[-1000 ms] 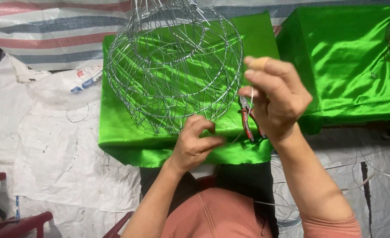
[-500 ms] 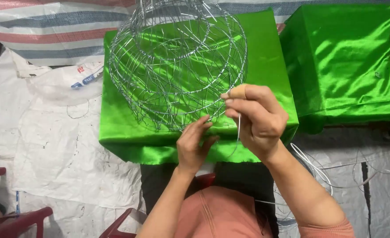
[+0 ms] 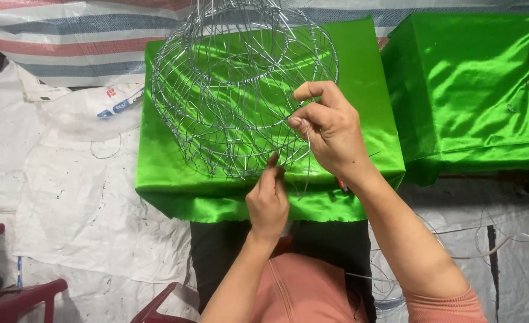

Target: Fabricating a wire frame by wrapping thin wire around a structure and cutting it with pliers.

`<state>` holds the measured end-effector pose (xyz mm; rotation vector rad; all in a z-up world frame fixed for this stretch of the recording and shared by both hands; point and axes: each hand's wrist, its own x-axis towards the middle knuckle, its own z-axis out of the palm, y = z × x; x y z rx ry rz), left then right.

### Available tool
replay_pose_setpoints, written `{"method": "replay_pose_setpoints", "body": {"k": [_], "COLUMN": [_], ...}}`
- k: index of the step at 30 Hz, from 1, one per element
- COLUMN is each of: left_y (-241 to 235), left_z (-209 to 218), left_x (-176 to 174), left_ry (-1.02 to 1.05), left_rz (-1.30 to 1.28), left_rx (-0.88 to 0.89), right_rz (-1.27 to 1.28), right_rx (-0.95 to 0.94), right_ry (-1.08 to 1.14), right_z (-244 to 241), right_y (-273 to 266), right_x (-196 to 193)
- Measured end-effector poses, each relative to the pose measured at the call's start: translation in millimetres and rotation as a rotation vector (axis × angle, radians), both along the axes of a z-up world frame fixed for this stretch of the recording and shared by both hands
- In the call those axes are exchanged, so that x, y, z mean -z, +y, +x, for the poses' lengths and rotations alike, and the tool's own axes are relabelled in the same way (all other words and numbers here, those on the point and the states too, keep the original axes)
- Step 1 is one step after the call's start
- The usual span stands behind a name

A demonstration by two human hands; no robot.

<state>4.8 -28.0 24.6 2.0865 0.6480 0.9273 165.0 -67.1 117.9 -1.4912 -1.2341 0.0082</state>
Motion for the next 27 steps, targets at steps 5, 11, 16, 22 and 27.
{"method": "replay_pose_setpoints", "body": {"k": [5, 11, 16, 22, 27], "left_y": [16, 20, 23, 19, 24], "left_z": [6, 7, -3, -36, -44], "left_x": [23, 35, 18, 58, 81], "left_ry": [0.054, 0.134, 0.065, 0.170, 0.215], "left_rz": [0.022, 0.417, 0.371, 0.229, -0.010], "left_rx": [-0.124, -0.367, -0.262, -0.107, -0.096], "right_rz": [-0.070, -0.065, -0.050, -0.015, -0.021], "right_rx": [-0.002, 0.039, 0.057, 0.108, 0.144], "right_ry": [0.052, 0.024, -0.054, -0.162, -0.212], "right_z": [1, -1, -6, -1, -18], "right_y": [1, 7, 12, 11, -14], "right_x": [8, 14, 27, 34, 34]}}
